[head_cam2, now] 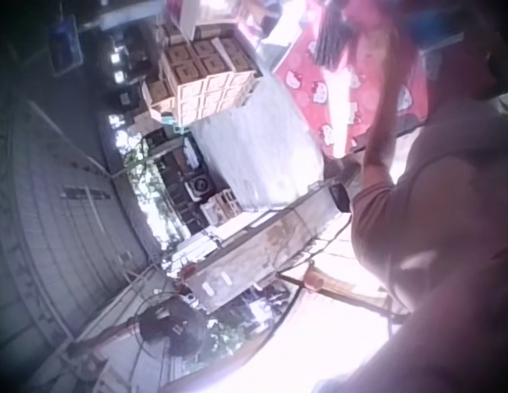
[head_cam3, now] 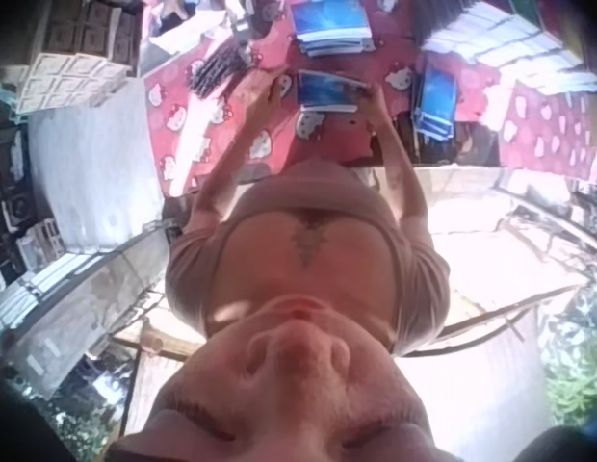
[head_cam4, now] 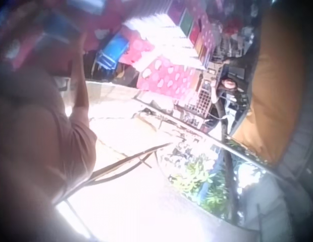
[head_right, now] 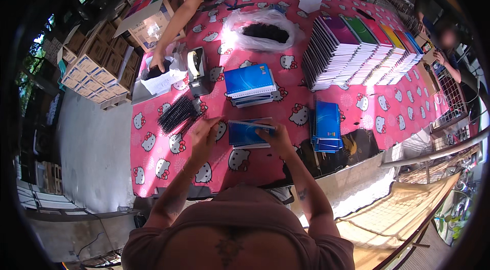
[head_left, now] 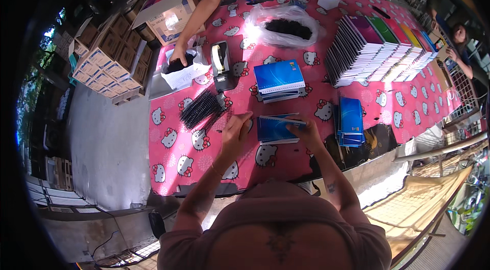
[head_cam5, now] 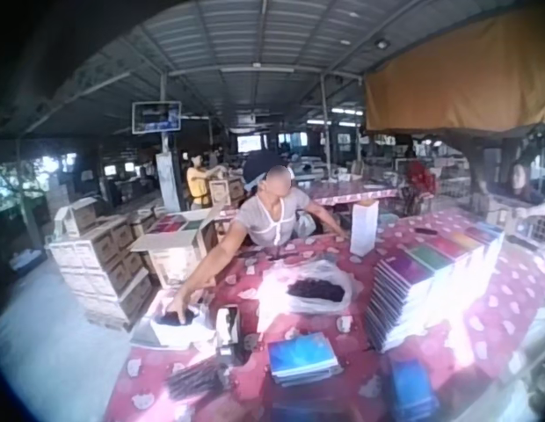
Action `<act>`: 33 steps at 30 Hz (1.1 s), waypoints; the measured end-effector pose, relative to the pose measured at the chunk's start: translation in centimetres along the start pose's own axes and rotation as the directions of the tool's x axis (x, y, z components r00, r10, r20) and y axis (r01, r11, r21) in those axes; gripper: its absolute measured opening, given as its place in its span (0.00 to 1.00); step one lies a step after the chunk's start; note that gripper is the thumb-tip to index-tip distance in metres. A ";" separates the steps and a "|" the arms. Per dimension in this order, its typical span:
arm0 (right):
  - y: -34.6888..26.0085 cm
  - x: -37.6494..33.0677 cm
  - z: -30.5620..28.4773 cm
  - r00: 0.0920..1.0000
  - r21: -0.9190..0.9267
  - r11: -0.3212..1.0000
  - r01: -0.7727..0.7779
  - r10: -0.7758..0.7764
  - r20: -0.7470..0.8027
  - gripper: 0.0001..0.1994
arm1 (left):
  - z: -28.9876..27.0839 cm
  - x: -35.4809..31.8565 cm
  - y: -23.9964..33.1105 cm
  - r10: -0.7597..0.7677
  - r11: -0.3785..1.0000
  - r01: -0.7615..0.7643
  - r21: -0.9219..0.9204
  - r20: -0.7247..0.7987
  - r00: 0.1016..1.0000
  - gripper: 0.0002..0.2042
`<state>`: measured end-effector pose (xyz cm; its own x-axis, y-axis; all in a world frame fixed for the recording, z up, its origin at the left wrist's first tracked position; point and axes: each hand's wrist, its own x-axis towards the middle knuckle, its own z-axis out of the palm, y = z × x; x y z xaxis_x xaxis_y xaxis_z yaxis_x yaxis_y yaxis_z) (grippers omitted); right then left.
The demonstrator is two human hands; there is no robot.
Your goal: The person takes a wrapped bundle of notebooks from a pallet, unwraps it, and then threads plastic spiral coils through the pre-punched holes of individual notebooks on a table.
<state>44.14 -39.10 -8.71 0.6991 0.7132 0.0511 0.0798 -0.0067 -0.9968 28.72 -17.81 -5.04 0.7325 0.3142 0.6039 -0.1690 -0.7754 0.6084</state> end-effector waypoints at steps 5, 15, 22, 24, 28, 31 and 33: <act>-0.3 0.0 0.3 0.998 0.009 0.998 0.054 -0.054 0.010 0.13 | 0.1 0.0 1.4 -0.114 0.992 0.117 -0.041 0.058 0.992 0.11; -0.5 -0.1 0.2 0.999 0.054 0.998 0.033 -0.035 0.033 0.13 | 0.3 0.8 -0.2 -0.197 0.970 0.208 -0.129 0.092 0.976 0.08; -1.3 -0.2 0.5 0.998 0.035 0.999 0.008 -0.010 0.064 0.13 | -0.7 2.2 0.1 0.013 0.999 -0.005 -0.039 0.196 0.981 0.09; -1.2 -0.3 0.3 0.998 0.023 0.999 0.025 -0.027 0.063 0.13 | -0.9 3.0 -0.9 0.072 0.997 -0.081 0.014 0.314 0.947 0.11; -0.5 -0.6 -0.7 0.999 0.091 0.996 0.000 -0.004 0.045 0.13 | 0.0 4.3 1.6 0.092 0.994 -0.107 0.024 0.347 0.933 0.11; -0.2 -0.2 0.1 0.996 0.056 0.997 0.046 -0.050 0.067 0.14 | -0.9 4.1 1.3 -0.005 0.990 -0.052 0.133 0.398 0.917 0.11; -0.6 0.2 0.6 0.994 0.079 0.996 0.045 -0.053 0.100 0.14 | -1.3 3.6 0.5 0.033 0.996 -0.065 0.066 0.400 0.916 0.12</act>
<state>43.80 -38.57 -8.16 0.6190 0.7793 0.0978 0.0550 0.0812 -0.9952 30.42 -16.33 -1.86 0.9291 0.0429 0.3674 -0.1723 -0.8286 0.5326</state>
